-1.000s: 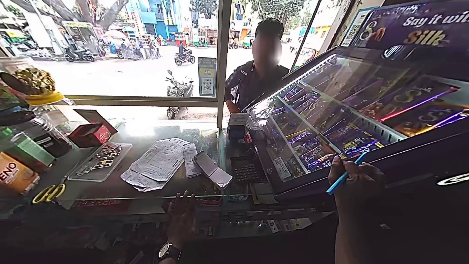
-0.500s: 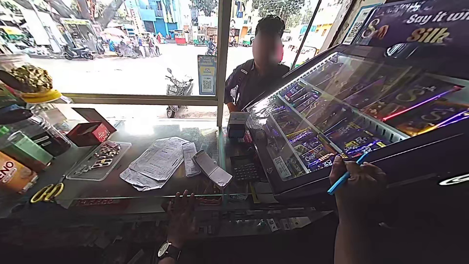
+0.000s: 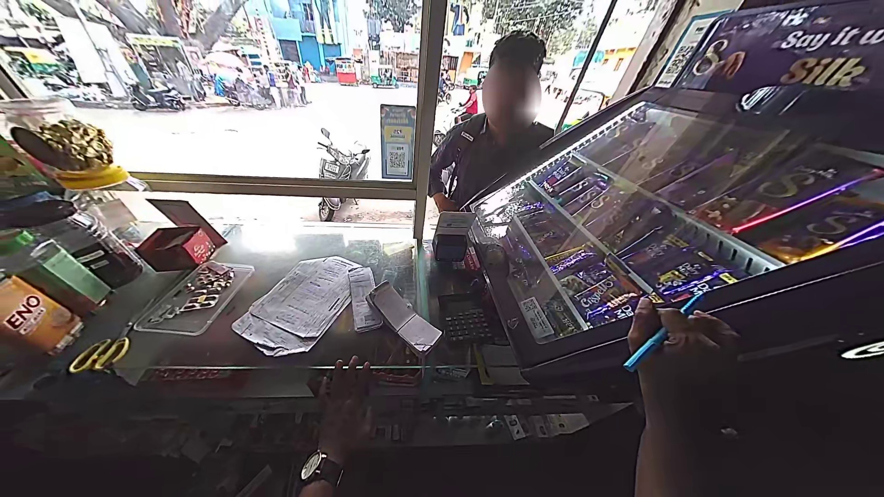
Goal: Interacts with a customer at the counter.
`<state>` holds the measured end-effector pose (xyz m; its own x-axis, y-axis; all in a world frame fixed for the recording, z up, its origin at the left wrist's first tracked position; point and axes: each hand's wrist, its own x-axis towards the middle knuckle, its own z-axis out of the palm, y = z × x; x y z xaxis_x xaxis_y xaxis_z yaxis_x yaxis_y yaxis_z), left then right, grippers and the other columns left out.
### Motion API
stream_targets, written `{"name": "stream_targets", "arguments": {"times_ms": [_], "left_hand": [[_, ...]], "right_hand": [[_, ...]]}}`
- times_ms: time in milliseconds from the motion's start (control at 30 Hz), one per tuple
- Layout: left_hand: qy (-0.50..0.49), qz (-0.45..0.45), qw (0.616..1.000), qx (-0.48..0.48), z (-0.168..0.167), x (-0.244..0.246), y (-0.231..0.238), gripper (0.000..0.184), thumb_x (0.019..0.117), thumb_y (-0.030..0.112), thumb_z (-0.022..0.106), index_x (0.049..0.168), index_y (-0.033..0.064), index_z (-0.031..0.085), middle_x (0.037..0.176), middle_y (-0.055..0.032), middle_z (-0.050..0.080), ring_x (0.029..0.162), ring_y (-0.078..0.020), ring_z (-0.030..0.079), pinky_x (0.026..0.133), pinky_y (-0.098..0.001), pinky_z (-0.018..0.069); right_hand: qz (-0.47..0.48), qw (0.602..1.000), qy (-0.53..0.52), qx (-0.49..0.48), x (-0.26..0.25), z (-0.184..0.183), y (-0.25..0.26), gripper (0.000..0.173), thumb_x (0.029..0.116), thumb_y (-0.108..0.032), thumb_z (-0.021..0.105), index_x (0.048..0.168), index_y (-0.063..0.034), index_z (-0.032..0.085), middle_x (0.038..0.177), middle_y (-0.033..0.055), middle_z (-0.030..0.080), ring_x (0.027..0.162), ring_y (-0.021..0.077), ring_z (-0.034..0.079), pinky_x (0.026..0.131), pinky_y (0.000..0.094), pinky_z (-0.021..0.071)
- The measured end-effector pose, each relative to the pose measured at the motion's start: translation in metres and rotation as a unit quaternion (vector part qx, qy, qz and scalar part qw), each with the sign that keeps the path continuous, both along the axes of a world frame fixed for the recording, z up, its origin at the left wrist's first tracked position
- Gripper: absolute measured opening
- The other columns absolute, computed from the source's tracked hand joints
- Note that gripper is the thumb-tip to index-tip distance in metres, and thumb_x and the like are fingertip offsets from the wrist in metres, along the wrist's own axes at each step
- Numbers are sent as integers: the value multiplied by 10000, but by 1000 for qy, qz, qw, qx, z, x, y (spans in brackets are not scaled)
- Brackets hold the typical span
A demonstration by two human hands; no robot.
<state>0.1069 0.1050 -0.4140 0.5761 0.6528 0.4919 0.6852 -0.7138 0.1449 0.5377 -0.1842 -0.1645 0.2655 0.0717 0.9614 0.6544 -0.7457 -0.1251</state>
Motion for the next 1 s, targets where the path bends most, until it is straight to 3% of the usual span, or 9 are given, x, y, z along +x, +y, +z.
{"name": "stream_targets", "arguments": {"times_ms": [100, 500, 1000], "left_hand": [[1, 2, 1000, 2, -1, 0, 2, 1026, 620, 436, 800, 1564, 301, 419, 1651, -39, 341, 1538, -370, 233, 1164, -693, 182], [-4, -1, 1000, -20, 0, 0, 2, 1034, 635, 410, 804, 1577, 320, 389, 1660, -8, 322, 1551, -342, 204, 1181, -675, 159], [8, -2, 1000, -15, 3, -3, 1, 1028, 636, 404, 808, 1574, 280, 406, 1652, -43, 340, 1545, -378, 210, 1171, -695, 173]], "right_hand": [[7, 1000, -5, -13, -14, 12, 4, 489, 1030, -375, 531, 771, -2, 712, 747, 203, 706, 934, 423, 705, 911, 519, 499], [0, 1000, 10, -26, -17, 13, 1, 500, 1038, -385, 520, 795, 3, 720, 761, 207, 706, 949, 417, 703, 949, 515, 494], [13, 999, 33, -21, -22, 14, 3, 487, 1042, -386, 522, 846, 3, 738, 825, 218, 726, 1007, 428, 692, 982, 515, 480]]}}
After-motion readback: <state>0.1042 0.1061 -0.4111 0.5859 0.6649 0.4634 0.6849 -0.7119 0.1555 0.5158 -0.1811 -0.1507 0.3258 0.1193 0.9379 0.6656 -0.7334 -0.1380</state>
